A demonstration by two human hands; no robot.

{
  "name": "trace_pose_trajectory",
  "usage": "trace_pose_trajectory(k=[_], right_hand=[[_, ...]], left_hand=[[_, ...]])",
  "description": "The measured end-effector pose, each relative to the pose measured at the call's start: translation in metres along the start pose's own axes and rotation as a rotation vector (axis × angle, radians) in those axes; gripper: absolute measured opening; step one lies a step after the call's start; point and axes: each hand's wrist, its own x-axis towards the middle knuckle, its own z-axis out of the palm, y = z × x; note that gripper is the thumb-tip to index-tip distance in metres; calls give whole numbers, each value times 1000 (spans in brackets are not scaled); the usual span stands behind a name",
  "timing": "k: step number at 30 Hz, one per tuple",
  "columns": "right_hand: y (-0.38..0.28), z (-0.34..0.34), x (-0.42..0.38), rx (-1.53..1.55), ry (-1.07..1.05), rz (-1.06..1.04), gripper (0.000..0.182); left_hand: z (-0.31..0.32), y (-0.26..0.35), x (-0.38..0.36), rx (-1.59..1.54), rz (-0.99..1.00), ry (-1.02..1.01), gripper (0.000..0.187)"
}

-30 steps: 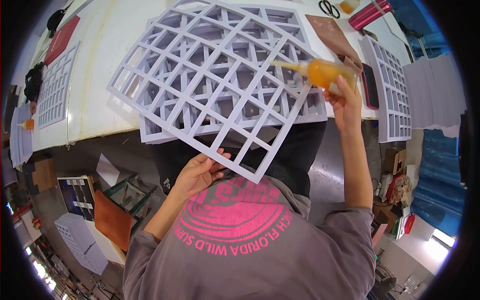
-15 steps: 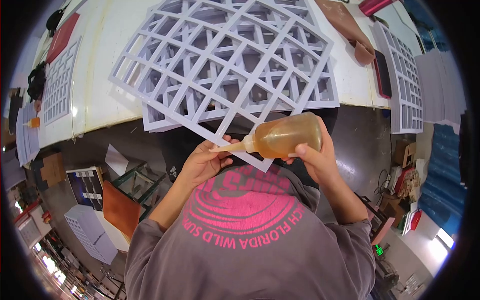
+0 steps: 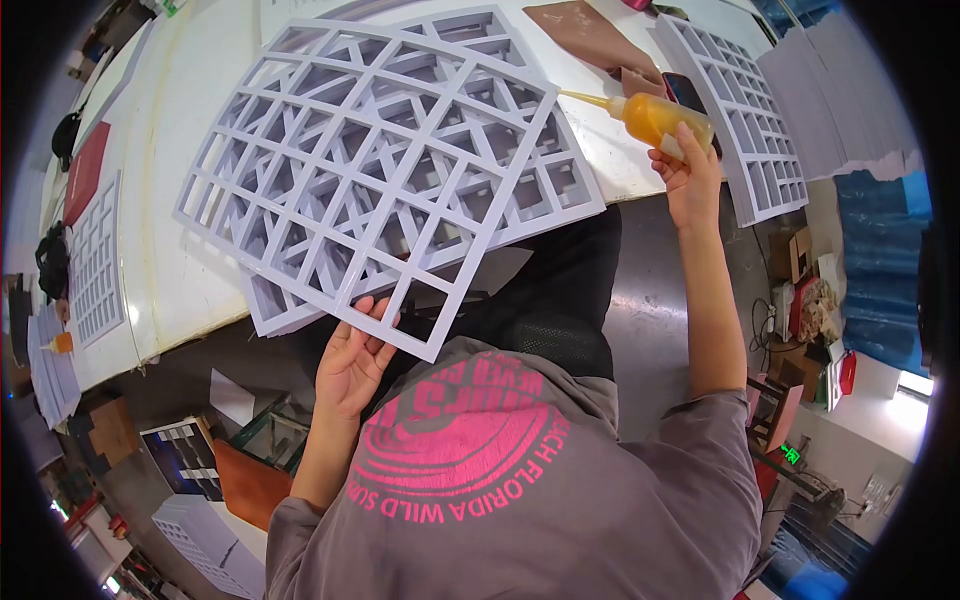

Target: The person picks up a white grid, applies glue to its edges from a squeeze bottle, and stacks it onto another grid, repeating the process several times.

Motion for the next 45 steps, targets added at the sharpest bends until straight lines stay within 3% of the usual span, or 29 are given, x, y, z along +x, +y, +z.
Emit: trace_pose_trajectory(k=[8,18,22,24,26,28,33,34,35,36,41,45], right_hand=[[-4,7,-70,-35,-129,178,37],[3,24,-181,-16,-354,458,49],[3,25,-188,92,-399,607,52],[12,9,-165,390,-350,702,47],[9,8,-129,586,-175,687,44],[6,-5,-85,736,-289,606,46],[30,-24,21,922,-244,362,57],[43,-30,42,961,-334,263,61],[56,-35,63,953,-235,192,61],[69,-42,76,1018,-315,187,61],[82,-37,88,1207,-219,165,59],[81,-39,90,1213,-160,161,59]], left_hand=[[-1,-1,1,-31,7,-18,35],[-6,-2,3,-19,-5,-14,34],[0,-4,5,-38,32,-67,37],[10,-5,4,71,103,-68,31],[31,-1,3,233,171,-52,27],[48,6,0,358,232,-38,21],[75,33,-1,522,287,-188,18],[79,39,-1,507,275,-188,20],[83,46,2,494,263,-192,23],[92,49,7,492,286,-192,23],[122,69,49,520,366,-330,19],[151,96,124,623,457,-370,24]])
